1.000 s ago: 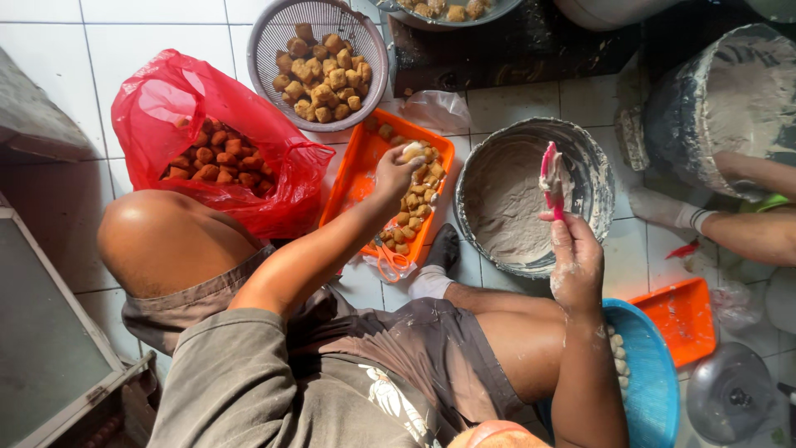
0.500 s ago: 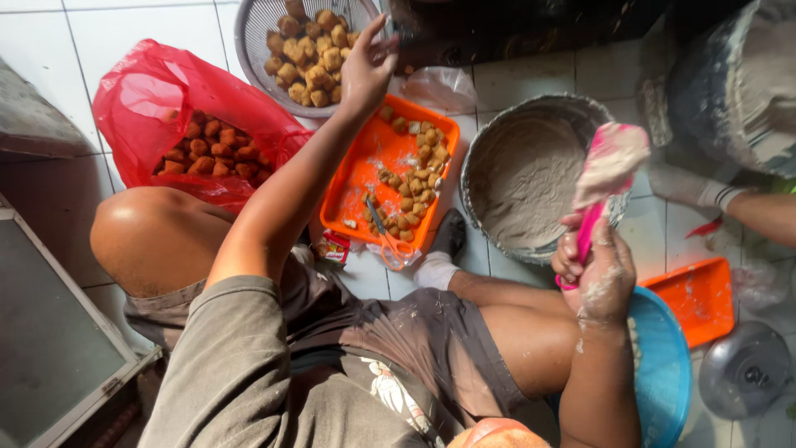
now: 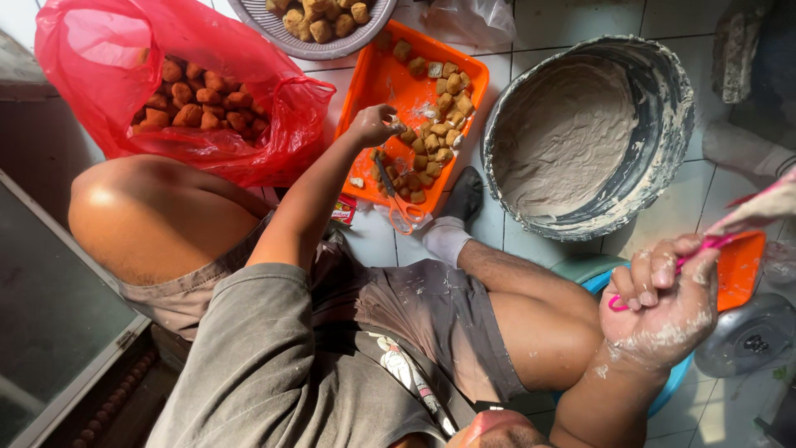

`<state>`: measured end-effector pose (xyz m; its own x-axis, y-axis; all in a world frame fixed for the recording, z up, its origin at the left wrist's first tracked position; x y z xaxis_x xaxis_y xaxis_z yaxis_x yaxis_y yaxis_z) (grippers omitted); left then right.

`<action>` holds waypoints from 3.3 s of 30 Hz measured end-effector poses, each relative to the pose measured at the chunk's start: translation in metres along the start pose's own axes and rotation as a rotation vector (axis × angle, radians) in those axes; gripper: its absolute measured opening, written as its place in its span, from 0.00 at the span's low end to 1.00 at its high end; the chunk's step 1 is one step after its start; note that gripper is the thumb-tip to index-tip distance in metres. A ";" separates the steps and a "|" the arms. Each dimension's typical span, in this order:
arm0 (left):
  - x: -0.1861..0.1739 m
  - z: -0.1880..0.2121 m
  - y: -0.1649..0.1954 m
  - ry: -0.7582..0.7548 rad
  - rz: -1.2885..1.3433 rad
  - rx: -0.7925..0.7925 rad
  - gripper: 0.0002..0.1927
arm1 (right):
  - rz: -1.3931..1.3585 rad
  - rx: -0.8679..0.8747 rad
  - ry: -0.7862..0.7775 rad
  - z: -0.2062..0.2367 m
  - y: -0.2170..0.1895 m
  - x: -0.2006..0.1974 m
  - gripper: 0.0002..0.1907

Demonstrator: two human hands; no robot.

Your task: The person scoops a thick batter from a metal bowl using a pink spatula and applies it to small round food items held in the left hand. The coated items are then placed into an orange tray. The process is repeated continuously.

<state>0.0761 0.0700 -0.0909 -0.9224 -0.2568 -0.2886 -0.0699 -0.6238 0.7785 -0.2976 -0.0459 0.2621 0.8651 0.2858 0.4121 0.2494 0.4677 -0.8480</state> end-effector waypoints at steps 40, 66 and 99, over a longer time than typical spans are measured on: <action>0.072 0.212 0.229 -0.145 0.828 0.687 0.13 | 0.693 -0.127 -0.303 -0.019 0.030 0.085 0.11; 0.061 0.173 0.250 -0.012 1.133 0.533 0.12 | 0.688 -0.106 -0.354 -0.013 0.040 0.071 0.20; 0.006 0.114 0.185 0.078 1.328 0.131 0.24 | 1.620 -0.751 -0.173 -0.001 0.014 0.091 0.10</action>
<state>0.0147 0.0371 0.1146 -0.2956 -0.6534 0.6969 0.8179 0.2039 0.5381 -0.2147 -0.0144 0.2871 0.3855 0.1252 -0.9142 -0.5480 -0.7660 -0.3360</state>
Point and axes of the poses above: each hand's wrist, its own z-axis away from the middle knuckle, its own x-axis out of the palm, y = z × x, the point moved 2 cm from there along -z, towards the middle knuckle, and after that the axes turned 5 degrees about z, right-handed, at the moved point
